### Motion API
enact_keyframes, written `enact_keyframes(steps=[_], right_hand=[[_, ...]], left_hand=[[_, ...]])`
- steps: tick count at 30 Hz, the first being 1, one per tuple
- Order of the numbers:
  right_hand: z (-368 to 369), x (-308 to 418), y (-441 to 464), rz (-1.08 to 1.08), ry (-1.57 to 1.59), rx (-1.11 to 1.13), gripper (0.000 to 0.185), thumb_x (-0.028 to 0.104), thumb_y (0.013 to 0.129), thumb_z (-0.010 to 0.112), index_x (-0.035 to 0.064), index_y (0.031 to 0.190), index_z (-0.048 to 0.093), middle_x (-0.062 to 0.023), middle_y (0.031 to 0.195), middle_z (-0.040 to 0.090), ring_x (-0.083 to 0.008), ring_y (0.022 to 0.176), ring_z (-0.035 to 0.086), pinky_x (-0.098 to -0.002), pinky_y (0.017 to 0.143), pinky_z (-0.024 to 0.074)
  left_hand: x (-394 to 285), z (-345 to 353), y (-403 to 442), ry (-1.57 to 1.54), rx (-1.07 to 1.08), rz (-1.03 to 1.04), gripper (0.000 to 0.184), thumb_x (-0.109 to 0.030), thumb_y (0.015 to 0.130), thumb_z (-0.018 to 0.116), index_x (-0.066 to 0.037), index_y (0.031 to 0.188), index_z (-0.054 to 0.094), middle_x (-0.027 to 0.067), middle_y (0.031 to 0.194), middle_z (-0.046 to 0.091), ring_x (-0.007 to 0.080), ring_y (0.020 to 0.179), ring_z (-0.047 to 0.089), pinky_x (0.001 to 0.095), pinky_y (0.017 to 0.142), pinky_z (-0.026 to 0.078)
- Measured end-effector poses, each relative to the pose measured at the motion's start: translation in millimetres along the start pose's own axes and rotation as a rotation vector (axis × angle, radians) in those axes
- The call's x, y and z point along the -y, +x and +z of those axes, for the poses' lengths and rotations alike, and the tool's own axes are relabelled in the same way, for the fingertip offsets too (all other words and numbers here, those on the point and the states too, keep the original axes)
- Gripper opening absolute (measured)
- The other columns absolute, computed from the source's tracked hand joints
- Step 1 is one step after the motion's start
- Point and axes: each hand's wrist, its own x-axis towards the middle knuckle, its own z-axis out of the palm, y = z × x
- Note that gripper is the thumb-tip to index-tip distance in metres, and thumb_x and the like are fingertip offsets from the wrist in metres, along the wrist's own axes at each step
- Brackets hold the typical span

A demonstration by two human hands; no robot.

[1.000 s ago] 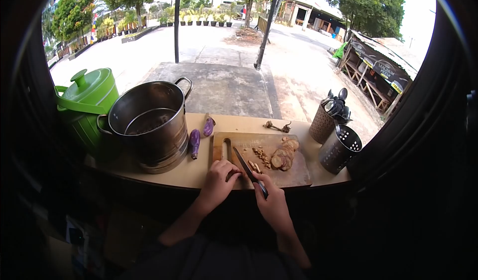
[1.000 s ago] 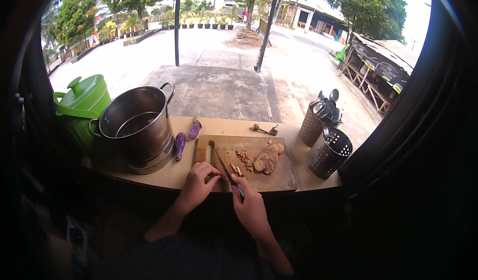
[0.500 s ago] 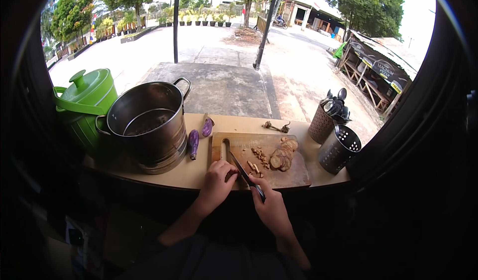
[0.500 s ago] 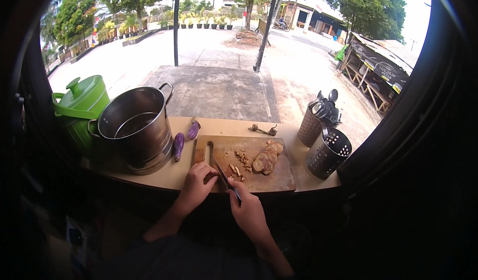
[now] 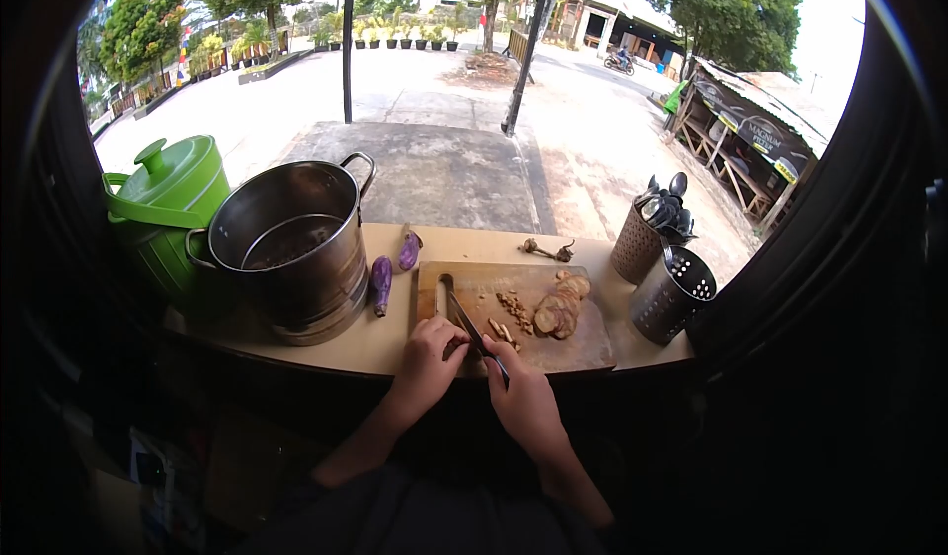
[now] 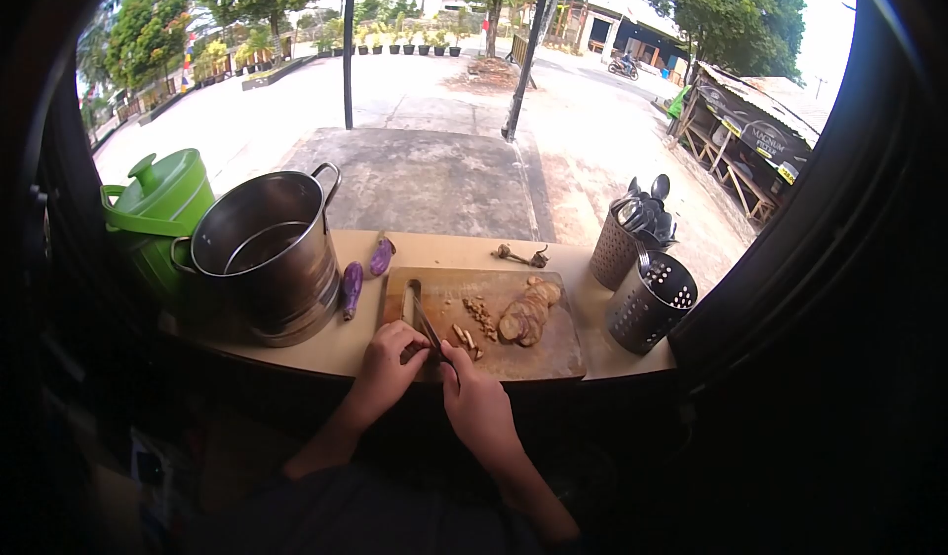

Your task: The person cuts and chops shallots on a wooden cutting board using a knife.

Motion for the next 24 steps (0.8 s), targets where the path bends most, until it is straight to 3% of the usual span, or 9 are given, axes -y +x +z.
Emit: enact_keyframes(steps=[15,18,24], right_hand=[[1,-5,-2,-0.057,0.048,-0.046,0.028,0.013,0.100,0.062,0.0068,0.128,0.062,-0.0266,0.102,0.070,-0.0459,0.096,0.066,-0.0472,0.076,0.0536],[1,1,1,0.061,-0.007,0.020,0.028,0.014,0.100,0.062,0.0084,0.128,0.063,-0.0271,0.101,0.069,-0.0459,0.097,0.066,-0.0467,0.077,0.0534],[-7,-15,1,-0.017,0.152,-0.042,0.029,0.014,0.101,0.062,0.0090,0.130,0.061,-0.0275,0.096,0.069,-0.0410,0.094,0.071,-0.0400,0.074,0.0526]], left_hand=[[0,-2,0,0.013,0.044,0.030,0.009,-0.005,0.083,0.075,-0.003,0.090,0.069,0.0116,0.091,0.064,0.0321,0.092,0.062,0.0422,0.082,0.050],[2,0,0,0.024,0.030,0.051,0.009,-0.005,0.083,0.075,-0.003,0.090,0.069,0.0119,0.091,0.064,0.0325,0.092,0.062,0.0424,0.082,0.050],[1,1,0,0.034,-0.016,0.053,0.005,-0.005,0.089,0.070,-0.002,0.092,0.070,0.0123,0.092,0.065,0.0332,0.093,0.062,0.0431,0.083,0.050]])
